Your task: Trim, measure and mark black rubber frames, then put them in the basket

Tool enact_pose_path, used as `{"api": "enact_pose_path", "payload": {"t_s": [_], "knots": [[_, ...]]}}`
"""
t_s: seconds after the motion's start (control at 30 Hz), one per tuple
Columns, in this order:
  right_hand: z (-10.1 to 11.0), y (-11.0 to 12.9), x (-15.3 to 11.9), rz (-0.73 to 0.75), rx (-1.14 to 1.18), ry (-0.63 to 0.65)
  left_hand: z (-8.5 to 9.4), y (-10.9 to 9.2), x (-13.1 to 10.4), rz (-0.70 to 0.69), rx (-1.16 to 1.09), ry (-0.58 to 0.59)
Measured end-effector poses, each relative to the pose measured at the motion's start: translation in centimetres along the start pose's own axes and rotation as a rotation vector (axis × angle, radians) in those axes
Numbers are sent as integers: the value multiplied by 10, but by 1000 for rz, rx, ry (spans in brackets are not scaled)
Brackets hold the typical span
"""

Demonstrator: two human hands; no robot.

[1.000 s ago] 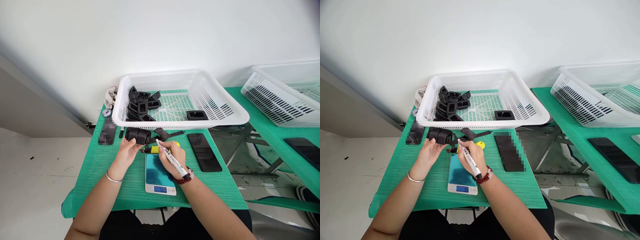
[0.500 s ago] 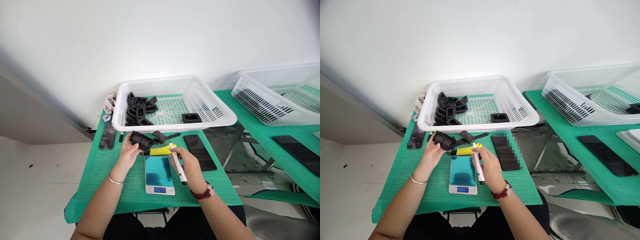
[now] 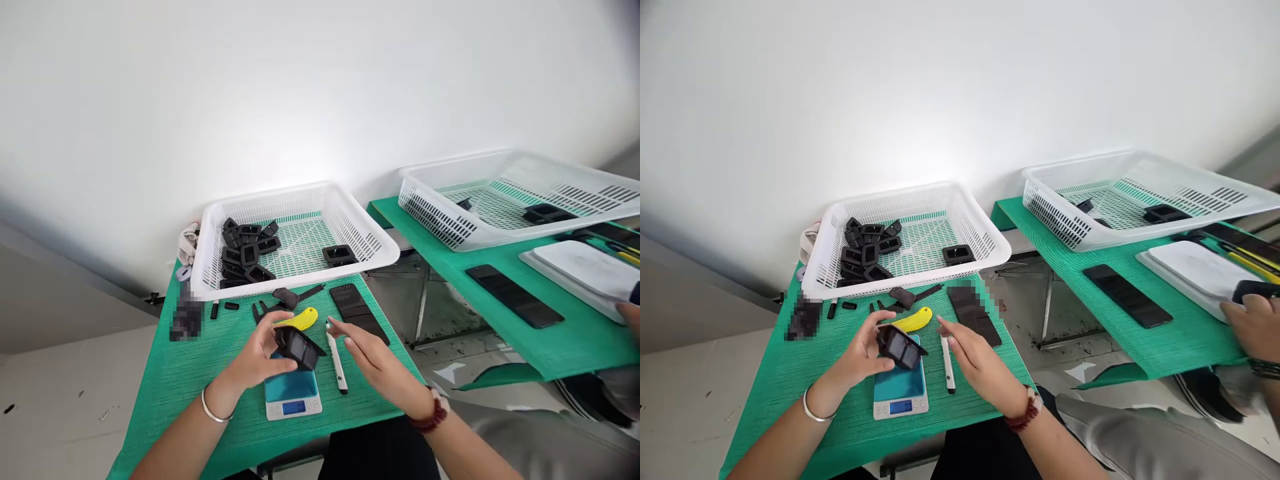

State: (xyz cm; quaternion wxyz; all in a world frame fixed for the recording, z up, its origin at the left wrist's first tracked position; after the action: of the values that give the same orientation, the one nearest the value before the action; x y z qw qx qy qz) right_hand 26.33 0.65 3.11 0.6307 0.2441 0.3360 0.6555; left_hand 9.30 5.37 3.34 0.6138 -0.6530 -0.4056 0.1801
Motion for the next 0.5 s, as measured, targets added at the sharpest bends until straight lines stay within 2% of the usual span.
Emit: {"api": "enact_pose_path", "payload": {"t_s": [0.1,0.17,0.23,0.37,0.5], "knots": [[10,28,2,91,223,327,-43,-41,21,-139,73,270],[24,47,6,174,259,441,-62,-68,40,-265,160,380],[42,63,13,262,295,527,-72,-90,62,-378,289,460],[89,82,34,279,410,602,-74,-122,111,-556,467,472],[133,89,66,196,368,679,-67,-137,158,-706,638,454]]}}
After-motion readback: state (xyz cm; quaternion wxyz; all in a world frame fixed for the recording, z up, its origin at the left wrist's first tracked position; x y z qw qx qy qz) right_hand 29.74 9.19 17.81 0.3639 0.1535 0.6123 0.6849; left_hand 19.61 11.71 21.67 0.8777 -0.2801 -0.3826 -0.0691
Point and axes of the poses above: each hand's wrist, its own x-axis towards the middle knuckle, its own z-axis out of the back of the hand, y = z × x, the point moved 9 cm from there along x, towards the middle knuckle, and after that the axes turned 13 degrees about -z, right-handed, at the moved point
